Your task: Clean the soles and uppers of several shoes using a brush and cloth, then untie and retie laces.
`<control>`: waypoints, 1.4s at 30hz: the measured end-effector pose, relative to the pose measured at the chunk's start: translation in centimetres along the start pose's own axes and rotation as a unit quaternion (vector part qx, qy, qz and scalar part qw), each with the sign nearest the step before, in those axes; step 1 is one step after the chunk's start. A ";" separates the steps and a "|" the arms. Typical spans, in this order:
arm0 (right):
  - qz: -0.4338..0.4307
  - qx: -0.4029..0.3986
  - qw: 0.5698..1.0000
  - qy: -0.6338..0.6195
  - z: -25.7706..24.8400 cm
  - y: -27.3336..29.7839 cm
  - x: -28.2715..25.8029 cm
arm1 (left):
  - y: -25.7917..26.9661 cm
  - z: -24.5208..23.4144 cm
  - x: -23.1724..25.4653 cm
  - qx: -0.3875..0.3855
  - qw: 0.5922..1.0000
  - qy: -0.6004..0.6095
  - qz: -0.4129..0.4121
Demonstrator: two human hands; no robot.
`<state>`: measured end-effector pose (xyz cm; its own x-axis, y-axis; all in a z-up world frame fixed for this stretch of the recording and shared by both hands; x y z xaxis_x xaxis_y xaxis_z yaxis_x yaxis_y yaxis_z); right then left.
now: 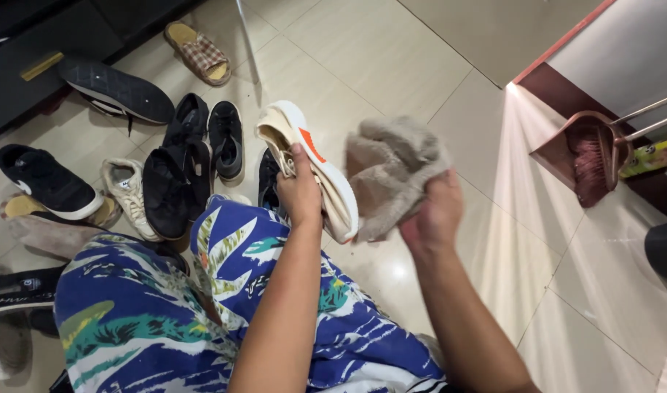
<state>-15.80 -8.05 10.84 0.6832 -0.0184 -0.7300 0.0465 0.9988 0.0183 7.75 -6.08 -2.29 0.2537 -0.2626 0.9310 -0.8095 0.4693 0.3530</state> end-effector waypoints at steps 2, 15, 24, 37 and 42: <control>0.005 0.007 1.000 0.024 0.7 1.2 -1.1 | -0.4 0.0 -0.4 0.011 1.000 -0.023 0.001; -0.039 -0.231 0.836 0.495 3.9 1.1 8.8 | -1.4 2.1 -0.4 -0.122 0.988 0.081 0.048; -0.226 -0.222 0.746 0.586 1.3 -10.6 13.1 | 2.5 3.2 -0.7 -0.176 0.977 -0.085 0.086; -0.097 0.122 0.897 0.413 -2.5 -16.9 3.2 | -0.2 4.6 -4.8 -0.209 0.974 -0.020 0.085; 0.075 0.034 0.734 0.674 -0.4 -12.4 1.0 | 2.0 5.7 -3.1 -0.312 0.892 0.285 -0.159</control>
<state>-16.02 -20.48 9.58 -0.6560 0.2000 -0.7277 0.1113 0.9793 0.1688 2.35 -9.16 -5.05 0.7899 -0.0796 0.6080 -0.2399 0.8723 0.4260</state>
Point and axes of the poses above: each hand's wrist, its own y-axis away from the middle knuckle, its own z-axis out of the palm, x = y × z, the point moved 9 cm from there along -y, towards the middle knuckle, and after that the axes turned 7 degrees about x, right-handed, at the moved point
